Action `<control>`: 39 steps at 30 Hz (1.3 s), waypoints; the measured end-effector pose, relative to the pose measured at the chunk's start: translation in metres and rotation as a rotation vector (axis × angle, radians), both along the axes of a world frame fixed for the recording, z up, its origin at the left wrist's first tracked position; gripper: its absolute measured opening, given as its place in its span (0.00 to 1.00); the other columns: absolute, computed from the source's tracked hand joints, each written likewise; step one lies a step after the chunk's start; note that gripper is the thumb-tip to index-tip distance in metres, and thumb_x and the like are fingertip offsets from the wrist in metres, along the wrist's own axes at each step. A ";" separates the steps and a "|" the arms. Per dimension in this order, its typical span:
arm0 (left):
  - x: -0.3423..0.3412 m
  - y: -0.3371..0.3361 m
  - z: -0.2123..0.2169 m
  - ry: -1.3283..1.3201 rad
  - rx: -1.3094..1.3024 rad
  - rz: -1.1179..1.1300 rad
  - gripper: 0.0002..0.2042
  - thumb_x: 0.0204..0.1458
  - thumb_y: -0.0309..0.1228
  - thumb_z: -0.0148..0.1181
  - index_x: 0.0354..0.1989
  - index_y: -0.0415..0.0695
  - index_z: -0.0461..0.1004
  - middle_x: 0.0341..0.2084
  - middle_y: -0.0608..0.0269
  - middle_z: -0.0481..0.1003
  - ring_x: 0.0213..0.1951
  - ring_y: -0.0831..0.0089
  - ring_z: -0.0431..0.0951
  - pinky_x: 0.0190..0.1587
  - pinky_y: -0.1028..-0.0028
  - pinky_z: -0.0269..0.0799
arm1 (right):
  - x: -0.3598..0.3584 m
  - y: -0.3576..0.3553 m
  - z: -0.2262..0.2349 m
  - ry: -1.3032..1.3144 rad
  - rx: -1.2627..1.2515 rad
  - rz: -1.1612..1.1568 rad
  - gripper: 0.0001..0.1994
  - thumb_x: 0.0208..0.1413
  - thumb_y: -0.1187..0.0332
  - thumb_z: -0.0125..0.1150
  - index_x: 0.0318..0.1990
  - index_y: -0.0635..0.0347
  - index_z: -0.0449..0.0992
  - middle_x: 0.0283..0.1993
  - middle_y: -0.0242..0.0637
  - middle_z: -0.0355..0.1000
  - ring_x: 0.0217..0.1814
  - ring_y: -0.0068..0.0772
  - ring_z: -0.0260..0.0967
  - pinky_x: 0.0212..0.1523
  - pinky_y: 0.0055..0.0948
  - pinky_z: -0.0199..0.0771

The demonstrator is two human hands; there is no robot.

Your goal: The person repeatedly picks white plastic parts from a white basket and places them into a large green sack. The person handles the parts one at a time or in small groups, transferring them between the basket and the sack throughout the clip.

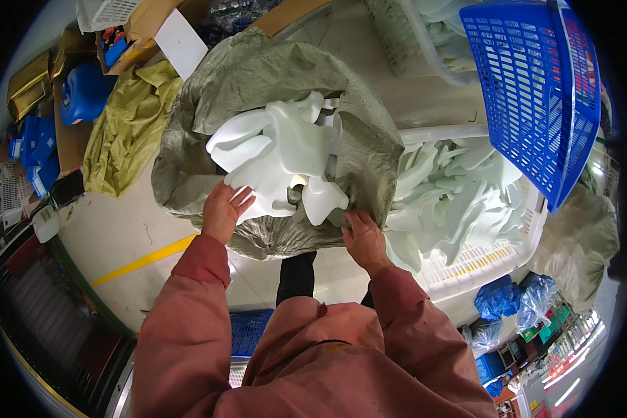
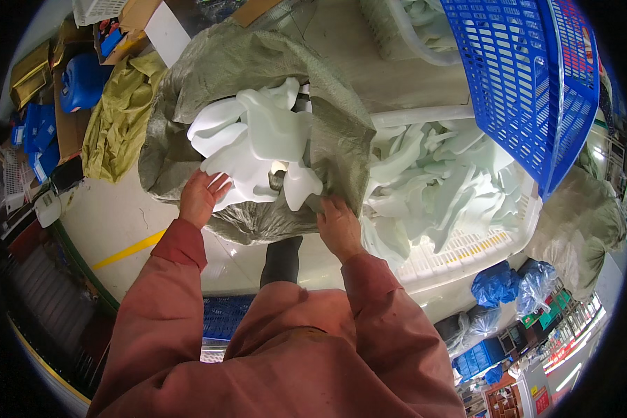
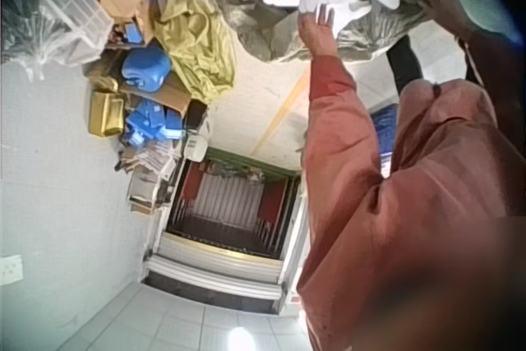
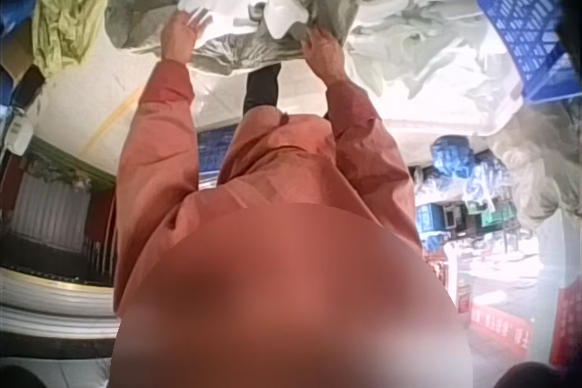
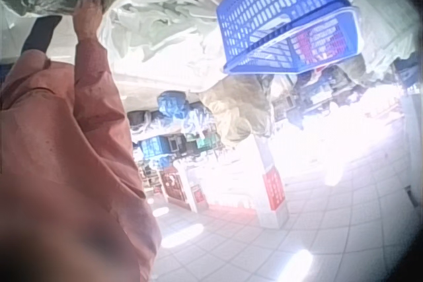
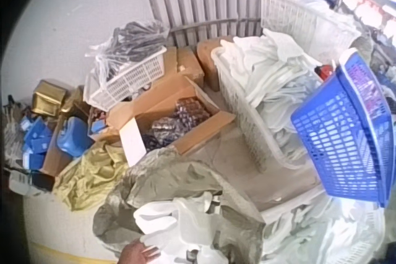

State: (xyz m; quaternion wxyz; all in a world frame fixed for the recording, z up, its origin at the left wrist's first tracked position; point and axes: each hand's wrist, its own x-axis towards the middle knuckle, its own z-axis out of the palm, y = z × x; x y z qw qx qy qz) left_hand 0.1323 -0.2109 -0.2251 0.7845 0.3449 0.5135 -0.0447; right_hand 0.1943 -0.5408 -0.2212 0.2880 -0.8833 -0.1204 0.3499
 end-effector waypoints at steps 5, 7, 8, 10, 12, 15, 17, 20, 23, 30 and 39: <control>0.002 -0.009 -0.005 0.060 0.051 -0.114 0.21 0.63 0.29 0.46 0.65 0.42 0.64 0.56 0.54 0.70 0.57 0.62 0.73 0.57 0.59 0.75 | 0.000 0.000 -0.001 -0.016 0.016 -0.001 0.17 0.55 0.69 0.62 0.52 0.59 0.73 0.52 0.49 0.71 0.51 0.58 0.71 0.49 0.48 0.73; 0.009 -0.017 -0.002 0.039 0.159 -0.239 0.24 0.60 0.21 0.44 0.66 0.43 0.64 0.58 0.56 0.70 0.58 0.65 0.73 0.56 0.63 0.76 | 0.000 0.000 -0.001 -0.014 0.008 0.000 0.17 0.55 0.69 0.62 0.52 0.59 0.73 0.51 0.49 0.72 0.51 0.58 0.71 0.49 0.48 0.73; 0.013 -0.020 0.000 -0.002 0.157 -0.246 0.24 0.59 0.19 0.44 0.66 0.43 0.65 0.59 0.57 0.70 0.58 0.65 0.72 0.56 0.63 0.76 | 0.000 0.000 -0.001 -0.007 -0.001 0.001 0.17 0.55 0.69 0.62 0.52 0.59 0.73 0.51 0.49 0.72 0.51 0.58 0.71 0.49 0.48 0.73; 0.022 -0.026 0.006 -0.087 0.158 -0.268 0.24 0.58 0.16 0.44 0.64 0.42 0.67 0.61 0.57 0.68 0.59 0.66 0.72 0.56 0.64 0.76 | 0.000 0.000 0.000 0.007 -0.015 0.004 0.17 0.55 0.69 0.62 0.52 0.59 0.73 0.50 0.49 0.72 0.50 0.58 0.71 0.48 0.48 0.73; 0.028 -0.033 0.012 -0.085 0.193 -0.330 0.22 0.58 0.16 0.47 0.62 0.40 0.70 0.59 0.55 0.71 0.58 0.68 0.73 0.58 0.67 0.74 | 0.000 0.001 0.000 0.031 -0.030 0.002 0.16 0.55 0.69 0.61 0.52 0.59 0.74 0.49 0.49 0.72 0.50 0.58 0.72 0.48 0.48 0.74; 0.029 -0.040 0.022 -0.134 0.206 -0.410 0.20 0.60 0.21 0.52 0.61 0.38 0.71 0.52 0.54 0.77 0.53 0.69 0.77 0.58 0.71 0.72 | 0.000 0.000 0.000 0.013 -0.007 -0.011 0.16 0.55 0.68 0.61 0.51 0.59 0.74 0.48 0.49 0.73 0.49 0.57 0.72 0.47 0.49 0.74; 0.028 -0.043 0.023 -0.084 0.212 -0.454 0.20 0.60 0.23 0.53 0.61 0.38 0.71 0.53 0.54 0.77 0.54 0.69 0.77 0.58 0.71 0.72 | -0.001 -0.001 -0.001 -0.017 0.007 -0.002 0.15 0.55 0.68 0.61 0.50 0.59 0.75 0.48 0.49 0.73 0.48 0.57 0.72 0.47 0.49 0.74; 0.024 -0.048 0.023 -0.159 0.200 -0.457 0.19 0.61 0.26 0.51 0.61 0.38 0.70 0.54 0.55 0.76 0.54 0.69 0.77 0.57 0.69 0.73 | -0.003 -0.002 -0.005 -0.027 0.004 0.002 0.15 0.55 0.68 0.61 0.50 0.59 0.75 0.47 0.49 0.74 0.47 0.57 0.72 0.46 0.48 0.74; 0.021 -0.053 0.025 -0.165 0.188 -0.429 0.18 0.64 0.27 0.48 0.62 0.39 0.69 0.55 0.57 0.74 0.54 0.69 0.76 0.56 0.66 0.75 | -0.004 -0.003 -0.006 -0.037 0.011 -0.004 0.14 0.55 0.68 0.62 0.49 0.59 0.75 0.46 0.49 0.74 0.47 0.57 0.73 0.46 0.48 0.74; 0.022 -0.070 0.032 -0.056 0.111 -0.260 0.19 0.64 0.28 0.51 0.63 0.40 0.68 0.56 0.55 0.73 0.53 0.70 0.76 0.52 0.68 0.77 | 0.004 0.009 0.011 -0.084 0.090 -0.121 0.12 0.56 0.69 0.60 0.47 0.58 0.75 0.43 0.48 0.75 0.44 0.56 0.73 0.42 0.48 0.75; 0.011 -0.084 0.019 -0.089 0.474 -0.607 0.20 0.54 0.25 0.65 0.57 0.44 0.76 0.57 0.64 0.74 0.49 0.73 0.76 0.52 0.73 0.72 | 0.028 0.053 0.028 -0.114 0.401 -0.279 0.11 0.60 0.75 0.60 0.49 0.63 0.75 0.40 0.43 0.74 0.37 0.36 0.76 0.33 0.31 0.77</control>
